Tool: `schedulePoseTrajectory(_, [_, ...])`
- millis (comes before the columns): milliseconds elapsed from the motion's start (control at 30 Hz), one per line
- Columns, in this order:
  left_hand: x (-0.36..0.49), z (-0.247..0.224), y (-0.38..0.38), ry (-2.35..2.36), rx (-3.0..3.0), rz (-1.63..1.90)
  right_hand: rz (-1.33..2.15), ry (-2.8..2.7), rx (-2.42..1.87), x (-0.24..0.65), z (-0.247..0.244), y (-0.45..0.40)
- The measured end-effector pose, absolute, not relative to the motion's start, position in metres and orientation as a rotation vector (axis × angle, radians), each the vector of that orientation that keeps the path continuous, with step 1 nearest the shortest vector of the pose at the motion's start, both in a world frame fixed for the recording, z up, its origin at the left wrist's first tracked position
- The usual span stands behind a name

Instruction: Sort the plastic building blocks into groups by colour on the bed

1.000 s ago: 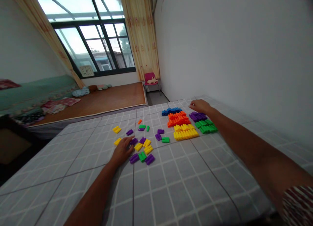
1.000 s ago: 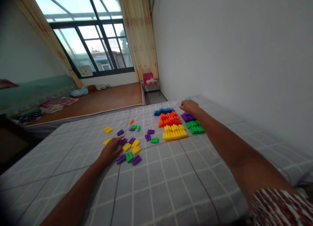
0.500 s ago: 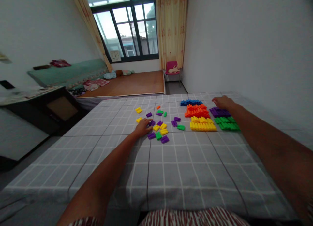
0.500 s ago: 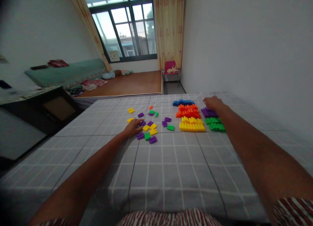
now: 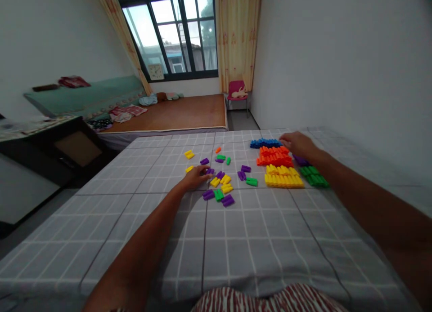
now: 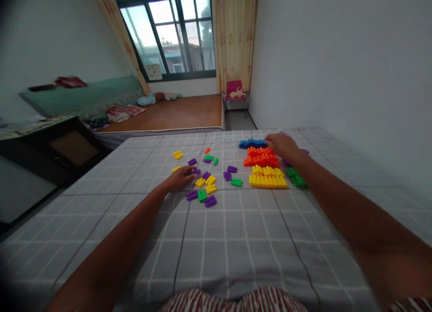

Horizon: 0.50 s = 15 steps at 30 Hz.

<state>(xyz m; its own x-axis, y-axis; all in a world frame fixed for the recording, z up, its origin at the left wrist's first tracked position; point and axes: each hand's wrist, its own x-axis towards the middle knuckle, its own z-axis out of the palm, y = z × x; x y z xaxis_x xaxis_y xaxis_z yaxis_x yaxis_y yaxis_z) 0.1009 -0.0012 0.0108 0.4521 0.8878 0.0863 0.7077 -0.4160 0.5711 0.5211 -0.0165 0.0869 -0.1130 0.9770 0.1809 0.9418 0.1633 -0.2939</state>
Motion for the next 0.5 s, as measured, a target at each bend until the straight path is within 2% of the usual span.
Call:
schedulePoseTrajectory(167, [0.105,-0.001,-0.006,1.376,2.278,0.687,0.152,-2.552,-1.479,0.440,0.065,-0.025])
schedulePoseTrajectory(267, [0.099,-0.003,-0.008,1.311,2.305,0.684,0.187,-2.644,-1.483,0.406,0.048,-0.025])
schedulePoseTrajectory(500, [0.095,-0.005,-0.003,1.341,2.297,0.672,0.096,-2.494,-1.461,0.417,0.056,-0.020])
